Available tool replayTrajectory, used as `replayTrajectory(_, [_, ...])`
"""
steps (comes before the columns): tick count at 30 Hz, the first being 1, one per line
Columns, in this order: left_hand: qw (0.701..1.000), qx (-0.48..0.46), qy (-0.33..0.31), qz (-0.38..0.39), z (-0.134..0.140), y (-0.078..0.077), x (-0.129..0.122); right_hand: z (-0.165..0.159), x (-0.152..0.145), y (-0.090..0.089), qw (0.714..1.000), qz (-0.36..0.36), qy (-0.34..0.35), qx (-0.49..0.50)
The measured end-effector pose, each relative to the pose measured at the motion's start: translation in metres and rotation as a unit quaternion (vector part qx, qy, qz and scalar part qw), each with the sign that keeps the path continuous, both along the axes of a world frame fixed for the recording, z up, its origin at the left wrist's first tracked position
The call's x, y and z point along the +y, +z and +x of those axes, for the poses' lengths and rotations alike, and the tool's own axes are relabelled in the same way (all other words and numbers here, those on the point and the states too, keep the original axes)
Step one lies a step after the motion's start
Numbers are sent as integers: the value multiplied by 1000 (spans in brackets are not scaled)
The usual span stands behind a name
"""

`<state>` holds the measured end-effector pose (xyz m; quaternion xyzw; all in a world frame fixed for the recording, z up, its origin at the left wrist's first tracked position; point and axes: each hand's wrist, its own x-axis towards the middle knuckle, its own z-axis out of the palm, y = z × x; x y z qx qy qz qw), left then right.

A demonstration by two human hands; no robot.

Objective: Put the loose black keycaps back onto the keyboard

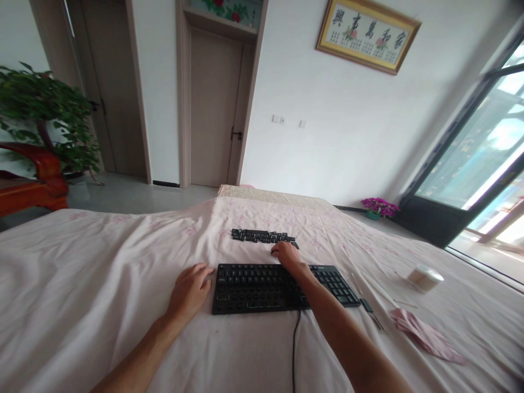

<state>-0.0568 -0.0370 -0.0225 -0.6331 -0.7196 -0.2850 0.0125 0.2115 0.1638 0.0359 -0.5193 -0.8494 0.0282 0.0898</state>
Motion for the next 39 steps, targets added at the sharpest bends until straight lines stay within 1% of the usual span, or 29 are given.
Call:
replayTrajectory(4, [1000, -1, 0, 1, 1, 1, -1, 8, -8, 7, 1000, 12, -8, 22])
replayTrajectory(9, [1000, 3, -2, -1, -1, -1, -1, 39, -29, 17, 998, 17, -13, 63])
replayTrajectory(12, [1000, 3, -5, -2, -2, -3, 0, 59, -49, 18, 994, 8, 32, 107])
replayTrajectory(15, [1000, 3, -5, -1, -3, -5, 1, 70, -72, 15, 992, -1, 66, 110])
replayTrajectory(18, [1000, 6, -3, -2, -3, -5, 2, 72, -89, 11, 993, -7, 79, 89])
replayTrajectory(22, [1000, 9, -6, 0, -2, -3, 0, 68, -100, 6, 993, 9, 92, 77])
replayTrajectory(28, [1000, 6, -8, 4, -1, -2, -1, 64, -104, 3, 993, 36, 87, 69])
replayTrajectory(34, [1000, 0, 1, 3, -2, -3, 1, 63, -109, 1, 994, 48, 89, 36])
replayTrajectory(39, [1000, 5, 1, -1, -2, -3, 0, 65, -107, -1, 994, 56, 87, 36])
